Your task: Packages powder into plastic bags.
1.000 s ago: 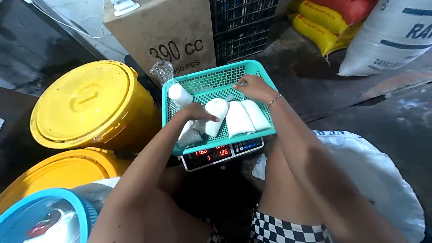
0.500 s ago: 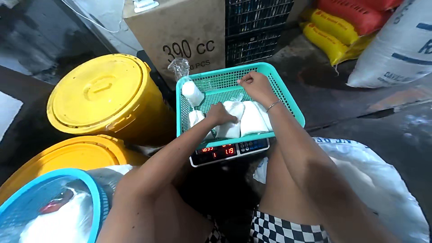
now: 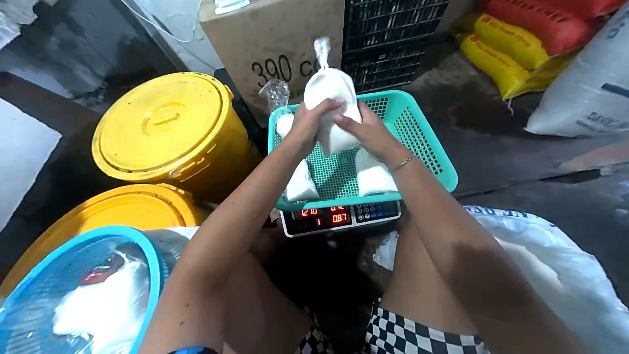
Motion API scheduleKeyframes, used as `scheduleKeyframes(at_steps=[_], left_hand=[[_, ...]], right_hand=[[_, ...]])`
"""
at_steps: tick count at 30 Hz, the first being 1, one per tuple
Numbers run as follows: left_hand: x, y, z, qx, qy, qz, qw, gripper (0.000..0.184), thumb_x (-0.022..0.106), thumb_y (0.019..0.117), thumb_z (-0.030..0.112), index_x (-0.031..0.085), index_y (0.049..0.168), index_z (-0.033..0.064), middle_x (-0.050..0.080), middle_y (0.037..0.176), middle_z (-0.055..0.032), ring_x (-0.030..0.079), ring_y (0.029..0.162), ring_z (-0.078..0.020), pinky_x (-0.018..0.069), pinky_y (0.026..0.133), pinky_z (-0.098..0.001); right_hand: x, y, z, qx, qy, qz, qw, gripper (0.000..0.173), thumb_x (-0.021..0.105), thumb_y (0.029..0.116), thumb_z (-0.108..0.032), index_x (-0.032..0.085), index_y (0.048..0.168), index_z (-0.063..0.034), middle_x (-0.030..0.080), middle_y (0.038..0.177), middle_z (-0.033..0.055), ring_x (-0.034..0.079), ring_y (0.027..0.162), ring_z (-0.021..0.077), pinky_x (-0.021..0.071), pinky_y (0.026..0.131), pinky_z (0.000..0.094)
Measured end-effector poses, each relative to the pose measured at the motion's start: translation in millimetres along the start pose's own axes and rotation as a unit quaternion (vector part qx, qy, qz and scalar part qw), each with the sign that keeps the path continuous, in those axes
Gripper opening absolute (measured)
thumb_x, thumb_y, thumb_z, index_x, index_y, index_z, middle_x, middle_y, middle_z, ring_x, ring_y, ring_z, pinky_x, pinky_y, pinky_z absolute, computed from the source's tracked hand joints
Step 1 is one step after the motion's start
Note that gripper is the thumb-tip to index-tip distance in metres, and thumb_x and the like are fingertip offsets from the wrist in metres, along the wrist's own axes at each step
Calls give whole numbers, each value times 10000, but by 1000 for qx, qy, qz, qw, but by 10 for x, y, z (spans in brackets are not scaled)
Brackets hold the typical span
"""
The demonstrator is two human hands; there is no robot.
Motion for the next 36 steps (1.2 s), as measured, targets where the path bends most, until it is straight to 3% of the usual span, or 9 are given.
scheduleKeyframes(at_steps=[4, 9, 12, 14, 19, 24, 29, 32, 36], left_hand=[[2, -140, 177, 89, 20, -46, 995, 626, 701, 922, 221, 389, 1424, 13, 667, 1113, -83, 691, 970, -139, 602, 876, -333], [-84, -241, 368, 150, 73, -4, 986, 578, 792, 851, 242, 521, 1296, -8, 710, 1020, -56, 720, 908, -135, 633, 830, -340], [-121, -267, 385, 182, 10, 14, 983, 467, 612, 1001, 314, 470, 1335, 20, 703, 1043, -48, 711, 954, -151, 617, 877, -378], [-136, -281, 422, 219, -6, 3, 976, 340, 400, 1097, 336, 451, 1317, 82, 691, 1070, 1, 691, 1017, -120, 592, 933, -373], [-212, -198, 425, 243, 15, -28, 969, 430, 159, 1114, 412, 454, 1278, 146, 660, 1129, 26, 650, 1105, -102, 544, 1007, -363], [-212, -205, 308, 262, 72, 22, 962, 530, 513, 1025, 544, 493, 1280, 80, 685, 1039, 37, 693, 979, -97, 599, 908, -352], [-94, -179, 151, 189, 92, 50, 976, 473, 396, 1090, 467, 502, 1308, 62, 676, 1055, -8, 688, 966, -109, 598, 885, -348], [-88, -189, 118, 147, 99, 38, 983, 561, 585, 1010, 428, 458, 1398, 43, 684, 1097, -24, 698, 962, -113, 613, 867, -339], [280, -558, 329, 237, 139, 52, 960, 531, 716, 946, 272, 486, 1366, 42, 675, 1064, 67, 691, 905, -29, 611, 823, -250]], right_hand=[[78, -104, -162, -89, 10, -3, 996, 492, 695, 956, -182, 499, 1360, 20, 690, 1122, 45, 686, 988, 33, 585, 909, 236], [241, -171, -203, -156, 30, -2, 987, 620, 694, 956, -170, 390, 1448, 53, 655, 1220, 81, 666, 1070, 35, 569, 959, 232], [257, -154, -199, -160, 49, -5, 986, 818, 799, 842, -228, 362, 1473, 55, 609, 1285, 147, 647, 1110, 99, 560, 966, 271], [279, -158, -217, -152, 65, 13, 986, 707, 835, 815, -180, 487, 1378, 66, 661, 1179, 146, 677, 1036, 110, 579, 927, 275], [311, -154, -154, -150, -1, 46, 988, 631, 871, 801, -228, 558, 1262, 65, 683, 1048, 186, 691, 949, 232, 584, 858, 419], [242, -152, -148, -116, 9, -25, 993, 780, 894, 785, -225, 474, 1385, 41, 659, 1176, 200, 676, 1064, 237, 567, 953, 415], [213, -134, -52, -90, -17, 8, 996, 707, 862, 830, -334, 542, 1336, 42, 690, 1102, 181, 690, 1004, 240, 571, 922, 449], [142, -160, -106, -52, -54, -12, 997, 697, 863, 827, -373, 562, 1297, 44, 694, 1061, 186, 693, 975, 270, 569, 897, 498], [-16, -419, -368, -106, -1, -41, 994, 842, 889, 775, -131, 420, 1453, 43, 663, 1221, 184, 668, 1094, 196, 549, 991, 385]])
Point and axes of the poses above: each hand's wrist, its own y-axis towards the middle knuckle, its own x-axis out of the palm, z = x × y, the point moved 2 cm from there along y, towards the middle knuckle
